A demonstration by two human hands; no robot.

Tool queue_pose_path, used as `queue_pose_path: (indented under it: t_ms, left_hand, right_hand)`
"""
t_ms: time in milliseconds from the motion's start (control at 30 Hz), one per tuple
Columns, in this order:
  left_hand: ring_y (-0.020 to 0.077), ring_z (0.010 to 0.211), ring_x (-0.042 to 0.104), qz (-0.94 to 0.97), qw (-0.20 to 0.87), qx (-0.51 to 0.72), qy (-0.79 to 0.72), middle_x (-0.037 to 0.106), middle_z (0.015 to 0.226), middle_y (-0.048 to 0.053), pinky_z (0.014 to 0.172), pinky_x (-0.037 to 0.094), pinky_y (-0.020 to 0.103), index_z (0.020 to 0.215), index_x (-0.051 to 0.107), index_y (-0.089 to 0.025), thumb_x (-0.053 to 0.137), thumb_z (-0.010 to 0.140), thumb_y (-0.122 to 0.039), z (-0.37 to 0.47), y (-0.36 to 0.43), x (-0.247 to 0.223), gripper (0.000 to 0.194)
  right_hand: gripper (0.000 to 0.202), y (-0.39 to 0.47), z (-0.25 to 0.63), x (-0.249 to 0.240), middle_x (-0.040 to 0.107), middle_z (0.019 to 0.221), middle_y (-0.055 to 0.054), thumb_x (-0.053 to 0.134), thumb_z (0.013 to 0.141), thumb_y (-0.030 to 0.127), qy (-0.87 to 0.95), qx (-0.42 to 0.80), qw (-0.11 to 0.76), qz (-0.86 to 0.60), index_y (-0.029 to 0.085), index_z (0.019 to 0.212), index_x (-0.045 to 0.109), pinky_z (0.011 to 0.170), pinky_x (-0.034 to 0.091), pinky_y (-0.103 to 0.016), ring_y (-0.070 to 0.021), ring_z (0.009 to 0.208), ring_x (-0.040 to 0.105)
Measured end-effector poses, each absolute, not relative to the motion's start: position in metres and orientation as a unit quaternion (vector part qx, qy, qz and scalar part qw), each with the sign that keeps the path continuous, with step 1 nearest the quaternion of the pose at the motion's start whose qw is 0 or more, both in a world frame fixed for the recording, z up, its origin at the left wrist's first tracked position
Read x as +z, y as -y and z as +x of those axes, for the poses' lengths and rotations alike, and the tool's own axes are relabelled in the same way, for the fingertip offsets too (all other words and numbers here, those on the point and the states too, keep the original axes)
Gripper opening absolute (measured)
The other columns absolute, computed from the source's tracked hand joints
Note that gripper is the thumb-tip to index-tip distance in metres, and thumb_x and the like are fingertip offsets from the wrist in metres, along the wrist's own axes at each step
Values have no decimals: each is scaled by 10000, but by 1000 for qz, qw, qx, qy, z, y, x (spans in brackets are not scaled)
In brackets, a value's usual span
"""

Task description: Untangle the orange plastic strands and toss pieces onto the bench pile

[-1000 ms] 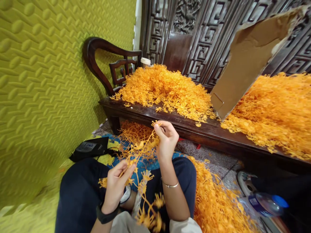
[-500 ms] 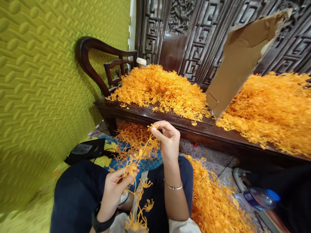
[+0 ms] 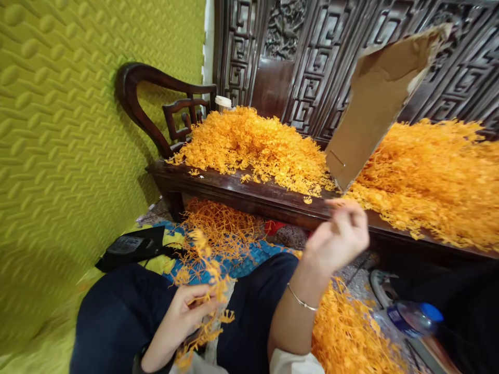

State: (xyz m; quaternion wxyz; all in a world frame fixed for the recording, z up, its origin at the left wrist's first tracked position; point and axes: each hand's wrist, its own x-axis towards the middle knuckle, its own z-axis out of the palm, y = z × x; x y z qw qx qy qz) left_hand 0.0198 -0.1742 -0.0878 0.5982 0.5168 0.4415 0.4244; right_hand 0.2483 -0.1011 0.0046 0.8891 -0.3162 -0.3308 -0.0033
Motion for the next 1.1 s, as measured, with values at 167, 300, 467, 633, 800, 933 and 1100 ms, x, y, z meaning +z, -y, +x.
queue_pose_path:
  t_ms: [167, 300, 467, 633, 800, 933, 1100]
  left_hand:
    - [148, 625, 595, 455, 587, 499, -447, 712, 671, 35, 596, 442, 213, 640, 730, -172, 721, 658, -278, 10, 158, -100, 108]
    - [148, 625, 599, 426, 594, 533, -427, 696, 628, 20, 619, 450, 216, 604, 714, -179, 737, 641, -271, 7, 154, -106, 103]
    - [124, 550, 537, 453, 580, 540, -409, 621, 527, -1, 567, 399, 214, 515, 661, -168, 724, 666, -316, 2, 158, -110, 221]
    - [111, 487, 462, 499, 596, 519, -356, 529, 441, -7, 561, 363, 236, 413, 593, -161, 678, 716, -444, -3, 159, -112, 423]
    - [104, 453, 416, 503, 628, 501, -320, 472, 387, -8, 537, 337, 242, 371, 564, -158, 644, 729, -515, -4, 161, -109, 512]
    - [101, 457, 420, 496, 626, 502, -331, 483, 403, -12, 530, 335, 236, 397, 567, -155, 658, 724, -491, -7, 161, -115, 477]
    - [92, 439, 402, 489, 604, 514, -362, 458, 409, -30, 494, 325, 226, 428, 543, -159, 676, 709, -449, -9, 156, -122, 426]
  right_hand:
    - [133, 119, 273, 18, 539, 791, 34, 549, 831, 162, 319, -219, 893, -229, 294, 815, 562, 653, 499, -277, -121, 717, 559]
    - [157, 97, 244, 8, 558, 957, -15, 555, 851, 223, 359, -351, 808, -309, 304, 982, 586, 882, 465, -379, -199, 962, 549]
    - [430, 54, 222, -28, 513, 1287, -113, 586, 813, 414, 681, -44, 522, -511, 202, 1184, 542, 1065, 231, -583, -317, 1312, 332]
    - [265, 61, 191, -31, 657, 1081, -68, 514, 876, 382, 703, 301, 503, -404, 211, 1034, 639, 950, 444, -376, -192, 1024, 609]
    - [342, 67, 155, -36, 685, 885, -44, 579, 822, 421, 677, 519, 402, -332, 178, 1056, 635, 768, 508, -287, -132, 769, 641]
    - [232, 61, 153, -43, 657, 777, -10, 708, 720, 334, 658, 553, 399, -320, 172, 881, 670, 707, 497, -247, -110, 704, 616]
    - [190, 62, 172, -36, 619, 851, -12, 765, 665, 255, 668, 443, 507, -317, 209, 832, 688, 755, 486, -253, -121, 796, 592]
